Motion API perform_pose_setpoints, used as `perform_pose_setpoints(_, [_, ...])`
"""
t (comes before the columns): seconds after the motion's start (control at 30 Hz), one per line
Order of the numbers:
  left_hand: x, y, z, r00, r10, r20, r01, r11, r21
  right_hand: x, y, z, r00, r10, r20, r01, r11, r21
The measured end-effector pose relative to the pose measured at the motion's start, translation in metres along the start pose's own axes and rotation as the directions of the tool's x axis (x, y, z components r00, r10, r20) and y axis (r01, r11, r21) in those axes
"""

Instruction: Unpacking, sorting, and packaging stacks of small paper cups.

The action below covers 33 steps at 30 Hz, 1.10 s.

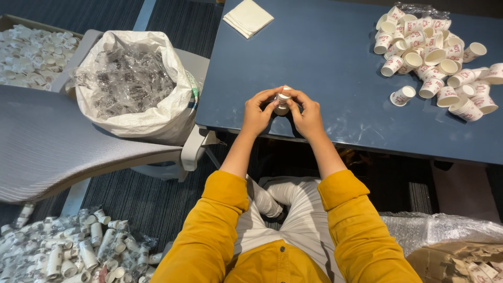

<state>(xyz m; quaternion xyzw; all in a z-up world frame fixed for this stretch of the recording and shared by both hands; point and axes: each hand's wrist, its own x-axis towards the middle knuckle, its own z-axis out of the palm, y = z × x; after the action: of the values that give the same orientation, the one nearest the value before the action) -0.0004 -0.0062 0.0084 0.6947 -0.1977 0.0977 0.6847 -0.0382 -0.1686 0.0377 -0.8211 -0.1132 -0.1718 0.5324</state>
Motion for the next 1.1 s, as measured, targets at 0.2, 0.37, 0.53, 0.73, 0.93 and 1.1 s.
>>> perform_pose_setpoints(0.2, [-0.005, 0.011, -0.005, 0.994, 0.023, 0.108, -0.023, 1.0, -0.009, -0.015, -0.007, -0.025, 0.988, -0.048, -0.149, 0.043, 0.998, -0.035])
perform_pose_setpoints(0.37, [-0.003, 0.002, 0.003, 0.99, 0.034, 0.138, -0.054, 0.988, 0.144, -0.024, 0.037, -0.111, 0.823, -0.128, -0.554, -0.069, 0.945, -0.32])
perform_pose_setpoints(0.53, [-0.004, 0.012, 0.01, 0.984, -0.158, 0.083, 0.118, 0.926, 0.36, -0.022, 0.061, -0.185, 0.757, -0.19, -0.625, -0.291, 0.759, -0.583])
perform_pose_setpoints(0.73, [-0.005, 0.012, 0.007, 0.989, -0.112, 0.101, 0.058, 0.901, 0.431, -0.028, 0.109, -0.195, 0.848, -0.003, -0.53, -0.342, 0.761, -0.551])
perform_pose_setpoints(0.93, [-0.003, 0.012, 0.002, 0.985, 0.146, 0.087, -0.165, 0.942, 0.293, -0.009, 0.023, -0.115, 0.924, 0.038, -0.382, -0.053, 0.998, -0.029])
perform_pose_setpoints(1.1, [0.004, 0.025, -0.001, 0.985, 0.164, -0.046, -0.162, 0.985, 0.056, 0.013, -0.035, -0.06, 0.986, -0.073, -0.147, 0.068, 0.997, -0.042])
